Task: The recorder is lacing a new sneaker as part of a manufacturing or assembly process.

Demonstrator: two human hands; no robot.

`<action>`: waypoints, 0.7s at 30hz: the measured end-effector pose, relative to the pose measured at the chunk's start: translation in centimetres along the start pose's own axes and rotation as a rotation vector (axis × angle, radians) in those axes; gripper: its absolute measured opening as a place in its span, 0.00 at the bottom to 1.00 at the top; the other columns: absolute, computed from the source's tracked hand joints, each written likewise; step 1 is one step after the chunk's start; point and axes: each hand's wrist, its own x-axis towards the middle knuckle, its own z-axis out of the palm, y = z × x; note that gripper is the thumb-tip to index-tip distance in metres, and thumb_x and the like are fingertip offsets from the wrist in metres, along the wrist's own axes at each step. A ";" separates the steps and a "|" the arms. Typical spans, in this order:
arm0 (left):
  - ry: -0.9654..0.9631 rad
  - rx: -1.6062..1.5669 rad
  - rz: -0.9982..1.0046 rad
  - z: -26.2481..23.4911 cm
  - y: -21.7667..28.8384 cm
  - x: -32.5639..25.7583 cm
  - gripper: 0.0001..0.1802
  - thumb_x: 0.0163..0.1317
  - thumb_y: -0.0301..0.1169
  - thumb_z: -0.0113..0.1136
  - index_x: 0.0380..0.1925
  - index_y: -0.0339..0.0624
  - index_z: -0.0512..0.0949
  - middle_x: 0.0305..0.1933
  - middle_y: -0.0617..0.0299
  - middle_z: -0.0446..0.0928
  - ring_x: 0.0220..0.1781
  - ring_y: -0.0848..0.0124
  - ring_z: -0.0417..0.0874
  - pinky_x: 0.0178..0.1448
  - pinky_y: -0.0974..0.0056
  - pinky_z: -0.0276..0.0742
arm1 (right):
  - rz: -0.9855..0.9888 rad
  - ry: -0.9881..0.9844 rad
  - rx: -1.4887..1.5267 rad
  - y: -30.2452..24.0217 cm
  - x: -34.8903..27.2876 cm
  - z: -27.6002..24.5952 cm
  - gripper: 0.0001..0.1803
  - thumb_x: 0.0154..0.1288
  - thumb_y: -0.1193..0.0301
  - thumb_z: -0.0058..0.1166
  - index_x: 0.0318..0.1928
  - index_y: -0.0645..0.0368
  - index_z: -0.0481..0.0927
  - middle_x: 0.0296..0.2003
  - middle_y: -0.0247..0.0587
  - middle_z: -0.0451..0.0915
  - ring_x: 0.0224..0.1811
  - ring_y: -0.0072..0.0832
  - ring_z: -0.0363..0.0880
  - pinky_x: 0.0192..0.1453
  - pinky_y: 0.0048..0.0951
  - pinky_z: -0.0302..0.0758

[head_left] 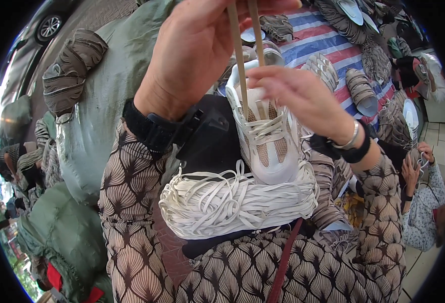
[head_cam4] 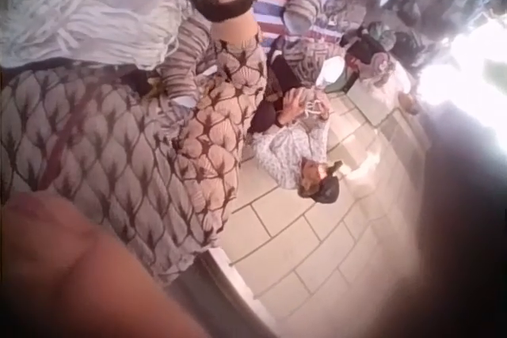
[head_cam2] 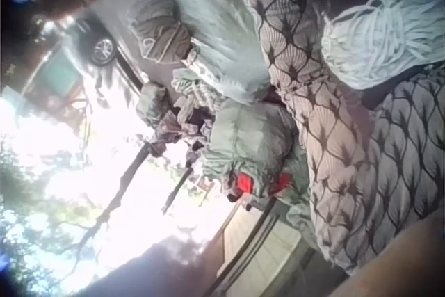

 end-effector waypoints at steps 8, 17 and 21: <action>-0.083 -0.321 -0.065 -12.2 5.0 -1.9 0.21 0.75 0.28 0.42 0.63 0.29 0.64 0.31 0.66 0.62 0.35 0.75 0.68 0.50 0.68 0.71 | -0.056 0.070 1.375 -2.3 1.6 -15.1 0.09 0.71 0.77 0.40 0.30 0.59 0.62 0.24 0.32 0.59 0.31 0.25 0.61 0.49 0.30 0.64; 0.802 -0.194 0.003 -40.7 12.0 -26.4 0.18 0.71 0.23 0.47 0.59 0.30 0.67 0.26 0.67 0.63 0.19 0.79 0.54 0.25 0.72 0.56 | 0.236 0.803 1.244 19.4 -20.9 -44.0 0.03 0.66 0.81 0.48 0.39 0.66 0.70 0.22 0.32 0.58 0.25 0.25 0.60 0.33 0.26 0.64; 1.255 -0.198 0.031 -45.7 11.5 -32.6 0.11 0.71 0.24 0.50 0.50 0.33 0.73 0.27 0.66 0.70 0.17 0.78 0.55 0.24 0.72 0.58 | 0.405 0.884 1.173 23.4 -26.6 -45.6 0.05 0.73 0.75 0.43 0.41 0.65 0.70 0.19 0.30 0.55 0.20 0.22 0.57 0.25 0.24 0.60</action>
